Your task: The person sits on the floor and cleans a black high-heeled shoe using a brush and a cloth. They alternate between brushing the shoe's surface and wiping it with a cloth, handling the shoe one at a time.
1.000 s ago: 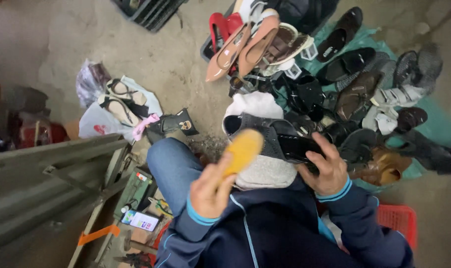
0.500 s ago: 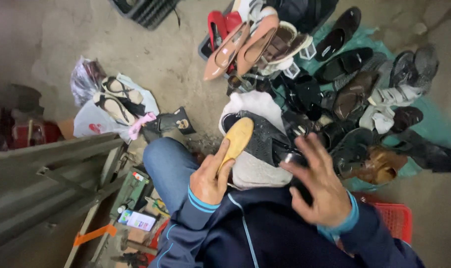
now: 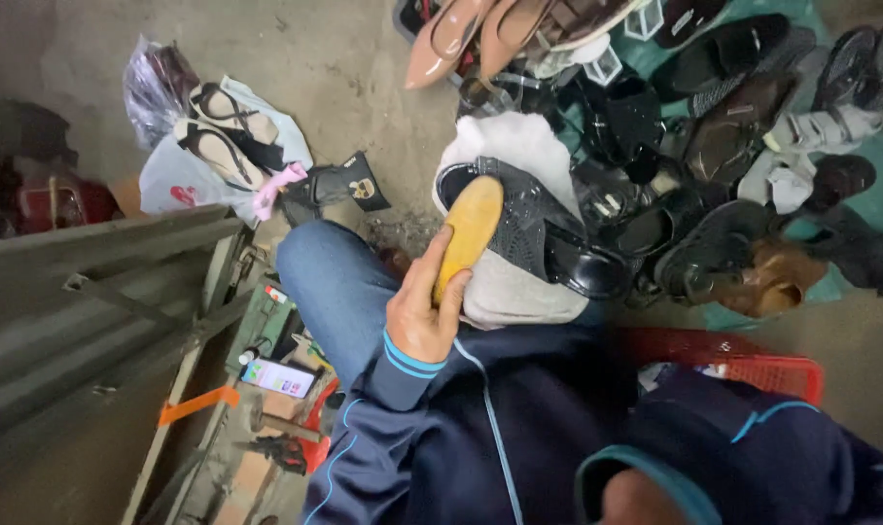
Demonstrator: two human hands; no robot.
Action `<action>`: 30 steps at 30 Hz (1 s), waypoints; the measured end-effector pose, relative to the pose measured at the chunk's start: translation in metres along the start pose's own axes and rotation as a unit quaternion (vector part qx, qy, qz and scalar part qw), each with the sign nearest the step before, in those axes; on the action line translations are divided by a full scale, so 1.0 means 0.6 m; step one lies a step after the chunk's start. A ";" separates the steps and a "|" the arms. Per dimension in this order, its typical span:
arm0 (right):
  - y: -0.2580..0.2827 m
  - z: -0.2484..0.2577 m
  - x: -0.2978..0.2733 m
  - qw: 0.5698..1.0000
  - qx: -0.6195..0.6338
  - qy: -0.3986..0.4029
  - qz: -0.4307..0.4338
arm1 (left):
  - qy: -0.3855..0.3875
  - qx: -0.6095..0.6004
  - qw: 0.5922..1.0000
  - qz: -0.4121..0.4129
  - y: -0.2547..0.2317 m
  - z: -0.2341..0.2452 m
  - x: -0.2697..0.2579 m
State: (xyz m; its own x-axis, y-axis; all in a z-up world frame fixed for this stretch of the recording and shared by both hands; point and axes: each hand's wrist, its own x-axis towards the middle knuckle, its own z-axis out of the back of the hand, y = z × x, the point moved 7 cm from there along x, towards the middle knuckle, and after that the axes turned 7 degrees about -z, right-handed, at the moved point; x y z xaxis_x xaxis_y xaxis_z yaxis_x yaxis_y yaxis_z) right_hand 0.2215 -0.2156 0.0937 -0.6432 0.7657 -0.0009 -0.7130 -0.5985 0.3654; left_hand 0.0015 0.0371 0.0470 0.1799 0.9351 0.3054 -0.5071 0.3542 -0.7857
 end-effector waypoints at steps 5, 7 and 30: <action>-0.123 0.017 0.155 0.991 -0.112 0.064 -0.033 | -0.013 -0.021 1.000 -0.015 -0.007 0.002 0.015; -0.212 0.131 0.251 0.922 0.101 -0.296 -0.226 | -0.006 -0.024 0.999 -0.020 0.001 -0.001 0.010; -0.297 -0.046 0.268 0.877 0.227 -0.369 -0.209 | 0.014 -0.117 0.992 -0.048 -0.043 -0.030 0.057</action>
State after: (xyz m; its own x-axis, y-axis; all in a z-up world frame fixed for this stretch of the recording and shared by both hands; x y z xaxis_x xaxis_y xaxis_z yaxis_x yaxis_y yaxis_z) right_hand 0.2376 0.0078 0.0027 0.1218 0.9402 0.3180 -0.5504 -0.2026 0.8099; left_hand 0.0363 0.0602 0.0680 0.2428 0.8959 0.3720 -0.2786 0.4317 -0.8579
